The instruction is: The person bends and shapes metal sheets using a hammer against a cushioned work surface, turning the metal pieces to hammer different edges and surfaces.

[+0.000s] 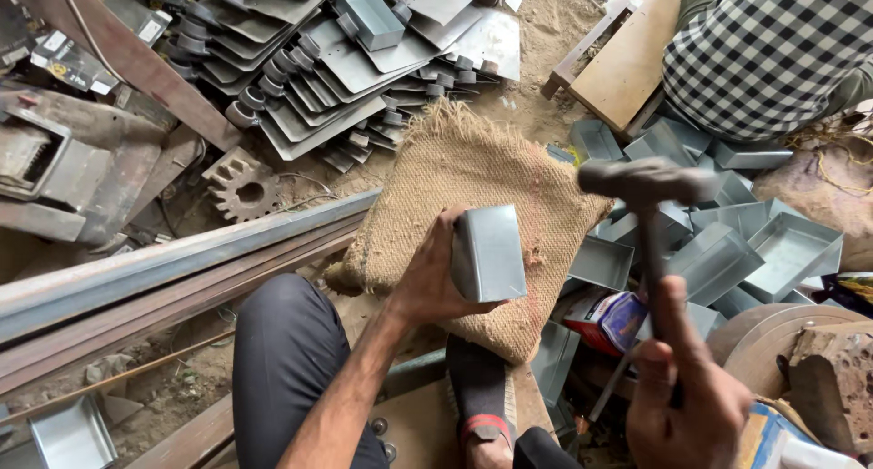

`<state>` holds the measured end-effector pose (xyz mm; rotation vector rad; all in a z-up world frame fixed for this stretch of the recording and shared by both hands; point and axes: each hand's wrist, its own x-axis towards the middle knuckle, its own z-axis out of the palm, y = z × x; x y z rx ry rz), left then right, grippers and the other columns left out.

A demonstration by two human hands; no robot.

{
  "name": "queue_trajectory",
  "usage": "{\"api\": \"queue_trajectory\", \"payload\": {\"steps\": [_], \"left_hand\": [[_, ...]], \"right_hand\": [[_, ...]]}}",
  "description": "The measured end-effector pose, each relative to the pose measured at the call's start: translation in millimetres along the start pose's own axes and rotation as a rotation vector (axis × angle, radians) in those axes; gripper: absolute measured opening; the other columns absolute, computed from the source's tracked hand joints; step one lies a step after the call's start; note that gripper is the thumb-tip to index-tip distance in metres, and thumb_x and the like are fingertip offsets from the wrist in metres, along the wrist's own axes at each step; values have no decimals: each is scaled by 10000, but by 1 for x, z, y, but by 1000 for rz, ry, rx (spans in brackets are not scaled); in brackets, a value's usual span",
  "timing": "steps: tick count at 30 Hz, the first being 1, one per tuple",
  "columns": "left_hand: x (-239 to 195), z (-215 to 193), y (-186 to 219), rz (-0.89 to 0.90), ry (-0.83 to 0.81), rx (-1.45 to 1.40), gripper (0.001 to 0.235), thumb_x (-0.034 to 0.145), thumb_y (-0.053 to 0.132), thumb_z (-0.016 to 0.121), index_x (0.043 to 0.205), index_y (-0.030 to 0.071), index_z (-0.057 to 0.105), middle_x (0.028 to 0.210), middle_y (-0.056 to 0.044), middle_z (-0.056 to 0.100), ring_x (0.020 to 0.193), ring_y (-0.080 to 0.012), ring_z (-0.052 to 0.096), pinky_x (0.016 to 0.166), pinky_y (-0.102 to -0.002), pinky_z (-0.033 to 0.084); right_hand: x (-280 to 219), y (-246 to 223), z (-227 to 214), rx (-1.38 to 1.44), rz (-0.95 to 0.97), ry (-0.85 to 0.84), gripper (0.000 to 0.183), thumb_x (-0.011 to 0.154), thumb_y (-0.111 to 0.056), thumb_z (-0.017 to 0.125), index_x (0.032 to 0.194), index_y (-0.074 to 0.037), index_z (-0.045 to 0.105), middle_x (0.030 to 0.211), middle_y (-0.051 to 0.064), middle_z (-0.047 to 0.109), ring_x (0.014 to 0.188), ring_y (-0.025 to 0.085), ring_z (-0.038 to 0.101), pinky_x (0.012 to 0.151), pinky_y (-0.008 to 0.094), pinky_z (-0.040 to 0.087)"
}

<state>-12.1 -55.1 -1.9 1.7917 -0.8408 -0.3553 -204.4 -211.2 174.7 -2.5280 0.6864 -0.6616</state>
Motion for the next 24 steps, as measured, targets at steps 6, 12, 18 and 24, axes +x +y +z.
{"api": "queue_trajectory", "payload": {"steps": [6, 12, 18, 24], "left_hand": [[-1, -2, -2, 102, 48, 18, 1258, 667, 577, 920, 1539, 16, 207, 1420, -227, 493, 1320, -400, 564, 1108, -507, 509], [-5, -1, -3, 72, 44, 55, 1282, 656, 562, 915, 1564, 15, 194, 1423, -254, 483, 1328, -435, 539, 1099, -521, 489], [-1, 1, -5, 175, 73, 85, 1275, 685, 555, 918, 1562, -1, 178, 1429, -272, 469, 1315, -453, 530, 1104, -535, 481], [-5, -5, 0, 146, 101, 14, 1223, 663, 544, 917, 1537, 26, 236, 1374, -230, 515, 1294, -419, 565, 1082, -519, 498]], "right_hand": [[8, -6, 27, 78, -155, -253, 628, 894, -22, 570, 1504, -166, 531, 797, 154, 728, 668, 210, 719, 683, 339, 581], [20, -16, 7, -65, -58, -214, 610, 971, -54, 591, 1547, -232, 501, 766, 175, 688, 649, 240, 712, 654, 379, 539], [13, -9, 26, 1, -63, -229, 630, 949, -65, 549, 1550, -242, 485, 658, 93, 657, 554, 192, 623, 654, 333, 561], [30, -24, 6, -254, 46, -374, 602, 997, -105, 587, 1555, -305, 480, 693, 156, 618, 589, 284, 592, 633, 389, 552]]}}
